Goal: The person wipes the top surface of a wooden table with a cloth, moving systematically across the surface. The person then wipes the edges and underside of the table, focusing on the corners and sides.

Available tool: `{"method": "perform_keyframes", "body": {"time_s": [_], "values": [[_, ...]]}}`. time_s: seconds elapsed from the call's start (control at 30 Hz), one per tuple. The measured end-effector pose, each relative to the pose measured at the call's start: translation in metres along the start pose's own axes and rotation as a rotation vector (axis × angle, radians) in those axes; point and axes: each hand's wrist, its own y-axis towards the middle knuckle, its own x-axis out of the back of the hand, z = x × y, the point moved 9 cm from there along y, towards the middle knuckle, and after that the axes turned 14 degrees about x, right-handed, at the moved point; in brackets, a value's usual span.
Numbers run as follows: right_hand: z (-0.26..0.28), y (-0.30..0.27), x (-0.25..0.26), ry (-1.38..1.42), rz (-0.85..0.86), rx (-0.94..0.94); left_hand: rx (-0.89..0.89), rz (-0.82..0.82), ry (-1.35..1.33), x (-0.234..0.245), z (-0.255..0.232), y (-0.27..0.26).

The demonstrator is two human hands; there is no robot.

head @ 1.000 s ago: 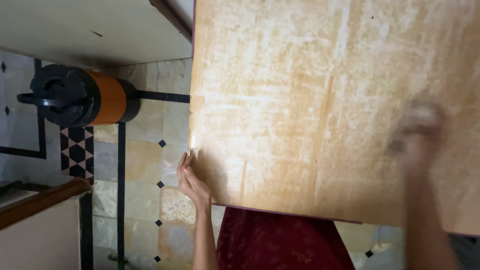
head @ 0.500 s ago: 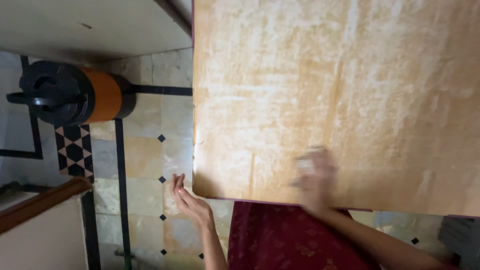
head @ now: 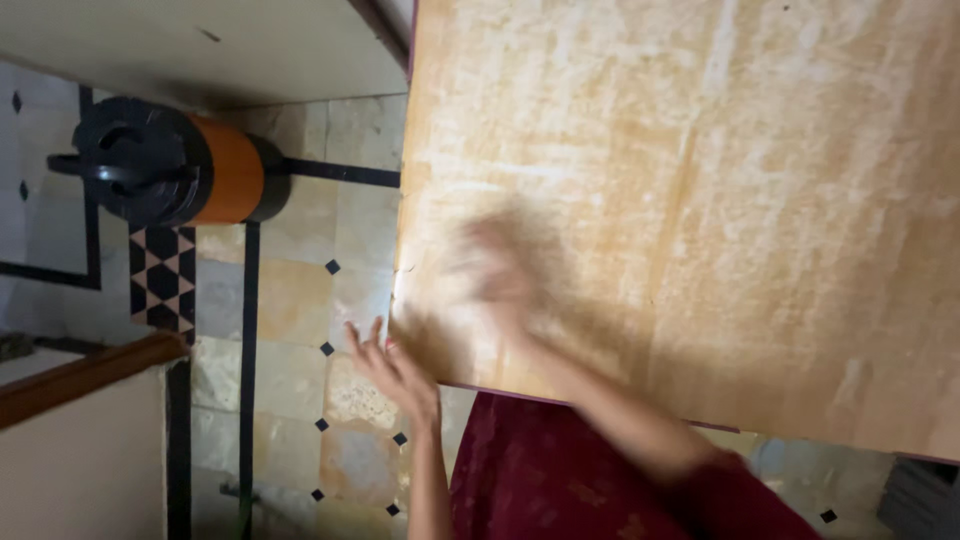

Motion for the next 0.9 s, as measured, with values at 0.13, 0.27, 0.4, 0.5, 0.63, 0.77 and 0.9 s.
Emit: {"method": "perform_keyframes", "body": {"time_s": [0.13,0.27,0.4,0.5,0.63,0.77,0.9], "values": [[-0.063,-0.036,0.251,-0.386,-0.134,-0.276,-0.251,0.190,0.097,-0.059,-0.031,-0.016],[-0.069,-0.068,0.462,-1.004,-0.183,-0.248,-0.474,0.357,0.158,-0.121,-0.069,-0.039],[-0.083,-0.090,0.545,-1.283,-0.214,-0.290,-0.579,0.333,0.308,-0.154,-0.095,-0.049],[-0.112,-0.084,0.531,-1.262,-0.206,-0.270,-0.497,0.362,0.255,-0.151,-0.095,-0.046],[-0.154,-0.030,0.428,-0.976,-0.177,-0.203,-0.522,0.353,0.270,-0.151,-0.099,-0.046],[-0.151,0.006,0.262,-0.416,-0.196,-0.314,-0.534,0.348,0.264,-0.150,-0.097,-0.046],[-0.102,-0.019,0.117,0.377,-0.179,-0.676,-0.547,0.376,0.240,-0.147,-0.102,-0.048]]}}
